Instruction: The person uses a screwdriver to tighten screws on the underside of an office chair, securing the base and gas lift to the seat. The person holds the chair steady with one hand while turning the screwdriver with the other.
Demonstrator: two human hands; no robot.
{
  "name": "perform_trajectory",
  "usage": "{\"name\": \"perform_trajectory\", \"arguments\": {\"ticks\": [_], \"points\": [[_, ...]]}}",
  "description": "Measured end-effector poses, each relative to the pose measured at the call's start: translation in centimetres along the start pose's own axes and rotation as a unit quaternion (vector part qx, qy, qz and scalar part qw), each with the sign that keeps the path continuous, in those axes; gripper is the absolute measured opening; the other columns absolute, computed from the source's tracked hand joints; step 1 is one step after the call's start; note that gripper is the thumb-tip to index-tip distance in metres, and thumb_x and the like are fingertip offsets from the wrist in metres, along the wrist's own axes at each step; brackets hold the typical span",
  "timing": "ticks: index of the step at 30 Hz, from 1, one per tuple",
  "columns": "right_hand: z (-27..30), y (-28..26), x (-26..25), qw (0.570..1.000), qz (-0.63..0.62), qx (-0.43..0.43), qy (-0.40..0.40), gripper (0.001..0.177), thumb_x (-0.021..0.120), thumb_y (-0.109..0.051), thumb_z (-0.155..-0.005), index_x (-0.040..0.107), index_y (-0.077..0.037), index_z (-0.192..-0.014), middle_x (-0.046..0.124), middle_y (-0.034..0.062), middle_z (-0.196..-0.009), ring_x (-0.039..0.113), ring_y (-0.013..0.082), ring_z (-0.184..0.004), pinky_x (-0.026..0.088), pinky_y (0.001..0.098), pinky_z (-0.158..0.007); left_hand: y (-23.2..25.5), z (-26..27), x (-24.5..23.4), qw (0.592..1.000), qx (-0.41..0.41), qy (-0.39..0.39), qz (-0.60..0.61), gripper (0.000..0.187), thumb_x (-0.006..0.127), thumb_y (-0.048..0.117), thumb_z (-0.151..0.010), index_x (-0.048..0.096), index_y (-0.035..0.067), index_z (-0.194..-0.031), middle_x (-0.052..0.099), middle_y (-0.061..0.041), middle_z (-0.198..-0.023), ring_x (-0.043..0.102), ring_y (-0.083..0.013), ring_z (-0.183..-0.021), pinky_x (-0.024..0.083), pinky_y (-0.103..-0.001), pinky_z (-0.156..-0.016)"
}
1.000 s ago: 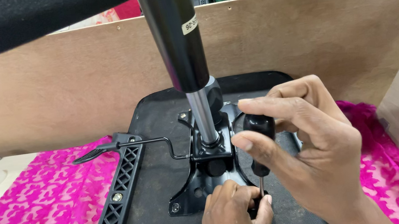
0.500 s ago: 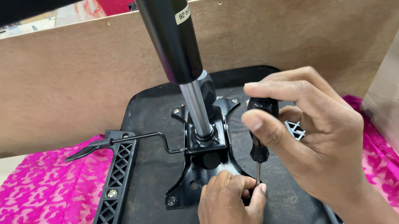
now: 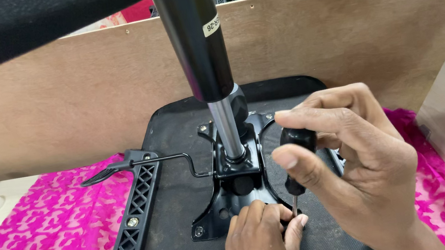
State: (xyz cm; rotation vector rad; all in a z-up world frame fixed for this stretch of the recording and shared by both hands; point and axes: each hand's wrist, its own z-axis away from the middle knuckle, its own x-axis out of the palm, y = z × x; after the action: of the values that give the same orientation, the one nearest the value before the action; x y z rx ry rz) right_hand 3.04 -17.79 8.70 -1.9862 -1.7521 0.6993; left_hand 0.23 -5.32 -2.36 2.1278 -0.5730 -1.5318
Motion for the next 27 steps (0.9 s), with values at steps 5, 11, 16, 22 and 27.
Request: {"name": "perform_trajectory", "arguments": {"ticks": [5,11,16,22,27], "points": [[-0.1,0.0,-0.3,0.995,0.1,0.01,0.022,0.035,0.084,-0.008,-0.081,0.075,-0.001,-0.114,0.064,0.0096,-0.092,0.058,0.0126,-0.073,0.047,0.0198,-0.059,0.2,0.0,-0.4,0.999,-0.006,0.005,0.031,0.024,0.088,0.03,-0.072,0.075,0.013,-0.084,0.061,0.0,-0.072,0.061,-0.0169,-0.067,0.045,-0.036,-0.062],[0.1,0.4,-0.7,0.999,-0.052,-0.01,0.009,0.014,0.065,-0.006,-0.101,0.068,0.001,-0.114,0.07,0.0112,-0.106,0.072,0.0136,-0.093,0.059,0.0198,-0.082,0.5,-0.2,-0.8,0.999,-0.026,-0.008,0.041,0.018,0.086,0.028,-0.074,0.079,0.017,-0.086,0.06,0.0,-0.072,0.061,-0.0161,-0.065,0.044,-0.035,-0.062],[0.5,1.2,0.0,1.0,-0.027,-0.007,0.015,0.026,0.075,-0.01,-0.093,0.07,-0.001,-0.117,0.064,0.0124,-0.115,0.069,0.012,-0.094,0.062,0.0208,-0.077,0.9,-0.2,-1.1,0.998,-0.051,-0.027,0.036,0.015,0.084,0.027,-0.077,0.079,0.016,-0.085,0.06,0.0,-0.073,0.061,-0.0151,-0.063,0.045,-0.035,-0.064],[0.4,1.0,0.1,0.998,0.033,0.028,0.038,0.036,0.081,-0.01,-0.087,0.07,-0.002,-0.121,0.064,0.009,-0.107,0.068,0.0089,-0.091,0.064,0.018,-0.072,1.0,0.0,-1.2,0.999,-0.028,0.007,0.023,0.015,0.083,0.025,-0.077,0.076,0.012,-0.08,0.062,-0.002,-0.073,0.062,-0.0165,-0.064,0.047,-0.037,-0.064],[0.1,0.8,0.1,0.999,0.024,0.009,0.028,0.031,0.076,-0.01,-0.095,0.068,-0.001,-0.123,0.072,0.0094,-0.111,0.073,0.0107,-0.098,0.064,0.0201,-0.081,0.9,-0.1,-1.5,0.999,-0.036,-0.007,0.034,0.015,0.083,0.023,-0.077,0.076,0.011,-0.081,0.062,-0.002,-0.074,0.062,-0.0168,-0.065,0.047,-0.037,-0.064]]}}
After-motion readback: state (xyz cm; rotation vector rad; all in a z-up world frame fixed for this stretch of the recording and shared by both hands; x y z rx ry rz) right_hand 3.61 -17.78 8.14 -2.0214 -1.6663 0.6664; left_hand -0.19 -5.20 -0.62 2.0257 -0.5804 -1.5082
